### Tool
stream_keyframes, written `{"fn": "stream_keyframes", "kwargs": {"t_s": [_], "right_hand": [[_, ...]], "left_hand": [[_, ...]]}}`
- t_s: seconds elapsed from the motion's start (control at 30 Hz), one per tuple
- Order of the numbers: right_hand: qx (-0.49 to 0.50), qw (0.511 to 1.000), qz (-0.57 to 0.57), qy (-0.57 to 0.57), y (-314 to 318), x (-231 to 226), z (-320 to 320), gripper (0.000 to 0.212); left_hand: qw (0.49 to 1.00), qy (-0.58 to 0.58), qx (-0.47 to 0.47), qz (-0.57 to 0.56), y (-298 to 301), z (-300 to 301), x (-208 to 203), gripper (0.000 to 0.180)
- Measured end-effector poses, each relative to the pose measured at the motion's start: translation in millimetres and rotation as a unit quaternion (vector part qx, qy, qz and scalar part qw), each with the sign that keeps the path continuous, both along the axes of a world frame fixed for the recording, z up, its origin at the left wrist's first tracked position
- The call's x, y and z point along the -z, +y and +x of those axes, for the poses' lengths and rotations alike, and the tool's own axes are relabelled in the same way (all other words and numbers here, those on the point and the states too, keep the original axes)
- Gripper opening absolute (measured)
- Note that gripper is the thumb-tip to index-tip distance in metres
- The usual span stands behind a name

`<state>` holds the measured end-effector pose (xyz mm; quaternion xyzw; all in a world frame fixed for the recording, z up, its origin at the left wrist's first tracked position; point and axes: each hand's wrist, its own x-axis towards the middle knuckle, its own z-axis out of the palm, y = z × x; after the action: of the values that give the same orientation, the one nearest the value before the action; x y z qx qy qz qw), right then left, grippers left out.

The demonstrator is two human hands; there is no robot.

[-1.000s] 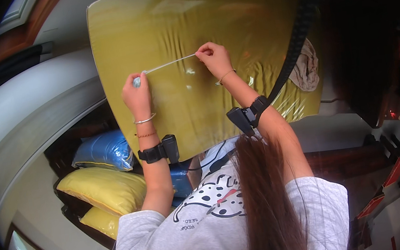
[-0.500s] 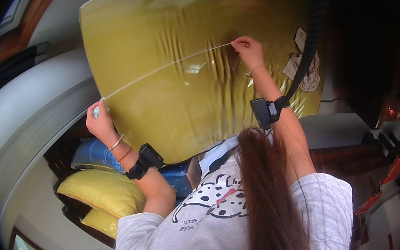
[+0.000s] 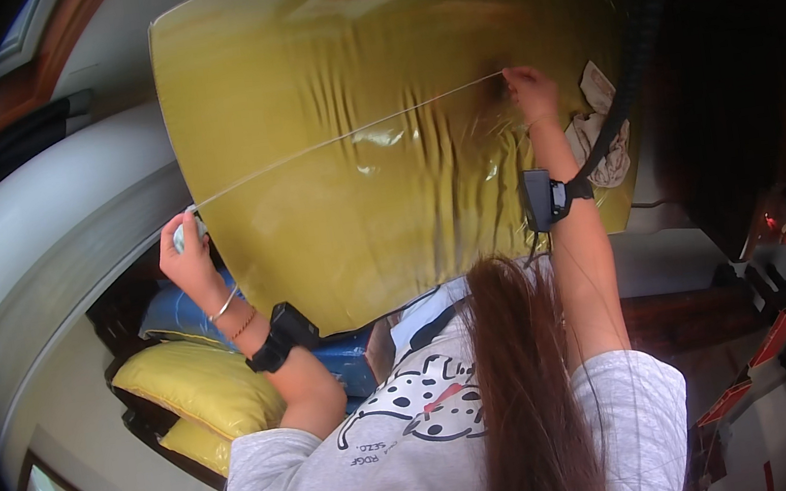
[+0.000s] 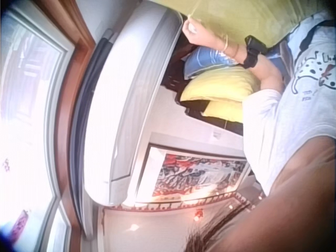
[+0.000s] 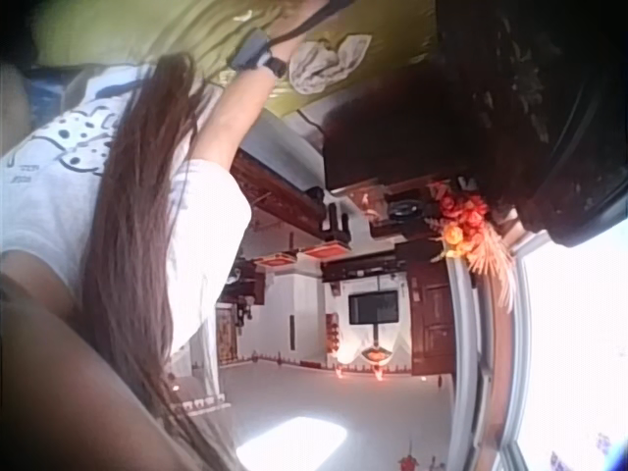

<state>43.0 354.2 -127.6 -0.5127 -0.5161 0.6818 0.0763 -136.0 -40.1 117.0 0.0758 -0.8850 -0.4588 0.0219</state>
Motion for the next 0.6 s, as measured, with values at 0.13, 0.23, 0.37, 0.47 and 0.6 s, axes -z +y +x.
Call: {"fn": "stream_keyframes", "kwargs": {"t_s": [0.13,0.23,0.37,0.47,0.6], "right_hand": [[0.008,0.998,0.048,0.037,16,-45,1,0.017],[0.014,0.996,0.054,0.067,30,-71,6,0.014],[0.050,0.997,0.014,0.058,58,-58,23,0.013],[0.014,0.998,0.025,0.050,80,-28,33,0.014],[-0.039,0.998,0.053,0.014,97,19,42,0.017]], "left_hand": [[0.958,0.008,0.127,0.259,-4,16,-26,0.004],[0.964,0.034,0.140,0.224,-3,22,-32,0.006],[0.979,-0.004,0.045,0.199,1,14,-17,0.007],[0.979,-0.028,0.015,0.201,-21,5,6,0.010],[0.997,-0.036,-0.035,0.057,-39,4,16,0.012]]}}
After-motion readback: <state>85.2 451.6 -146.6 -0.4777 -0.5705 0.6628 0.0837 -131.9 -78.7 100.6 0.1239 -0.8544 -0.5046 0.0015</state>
